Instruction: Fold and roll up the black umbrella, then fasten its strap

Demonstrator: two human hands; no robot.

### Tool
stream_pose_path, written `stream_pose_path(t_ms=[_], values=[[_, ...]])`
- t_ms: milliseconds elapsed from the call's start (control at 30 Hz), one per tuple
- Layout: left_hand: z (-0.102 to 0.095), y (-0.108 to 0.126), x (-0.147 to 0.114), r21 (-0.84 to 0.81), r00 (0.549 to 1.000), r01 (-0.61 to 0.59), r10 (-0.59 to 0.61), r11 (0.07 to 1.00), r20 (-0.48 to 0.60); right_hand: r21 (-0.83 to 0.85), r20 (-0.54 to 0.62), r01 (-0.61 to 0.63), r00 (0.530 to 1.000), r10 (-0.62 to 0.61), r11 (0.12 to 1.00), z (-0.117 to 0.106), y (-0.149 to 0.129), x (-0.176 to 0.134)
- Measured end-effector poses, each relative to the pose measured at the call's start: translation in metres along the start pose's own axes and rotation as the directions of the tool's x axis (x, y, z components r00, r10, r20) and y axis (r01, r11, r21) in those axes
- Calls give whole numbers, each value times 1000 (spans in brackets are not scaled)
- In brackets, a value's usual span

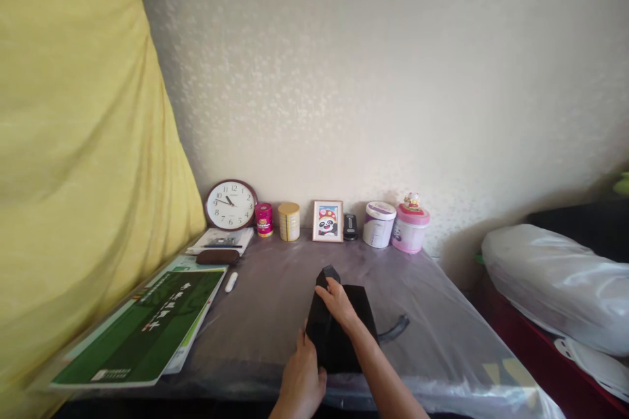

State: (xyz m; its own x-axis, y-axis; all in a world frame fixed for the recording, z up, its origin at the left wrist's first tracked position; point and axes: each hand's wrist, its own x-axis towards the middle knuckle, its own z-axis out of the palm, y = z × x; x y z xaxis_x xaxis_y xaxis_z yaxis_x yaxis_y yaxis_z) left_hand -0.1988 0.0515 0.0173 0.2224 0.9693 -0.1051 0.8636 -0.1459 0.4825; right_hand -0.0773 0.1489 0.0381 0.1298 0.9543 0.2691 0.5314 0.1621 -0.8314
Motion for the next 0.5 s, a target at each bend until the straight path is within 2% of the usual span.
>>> stream_pose_path(t_ms=[167,300,400,500], values=[[-7,1,-3,52,999,-12,10,999,33,-162,69,-107,990,119,981,8,2,0],[-11,-9,-10,84,999,-33,30,996,40,-166,173,-148,969,177,975,5,-7,-1],[-9,-19,-14,150,992,-69,84,986,-96,-100,294,-113,946,138,989,3,-17,-4],[-8,-22,-14,217,954,-176,221,960,-205,-147,333,-48,938,95,988,2,-24,-7]])
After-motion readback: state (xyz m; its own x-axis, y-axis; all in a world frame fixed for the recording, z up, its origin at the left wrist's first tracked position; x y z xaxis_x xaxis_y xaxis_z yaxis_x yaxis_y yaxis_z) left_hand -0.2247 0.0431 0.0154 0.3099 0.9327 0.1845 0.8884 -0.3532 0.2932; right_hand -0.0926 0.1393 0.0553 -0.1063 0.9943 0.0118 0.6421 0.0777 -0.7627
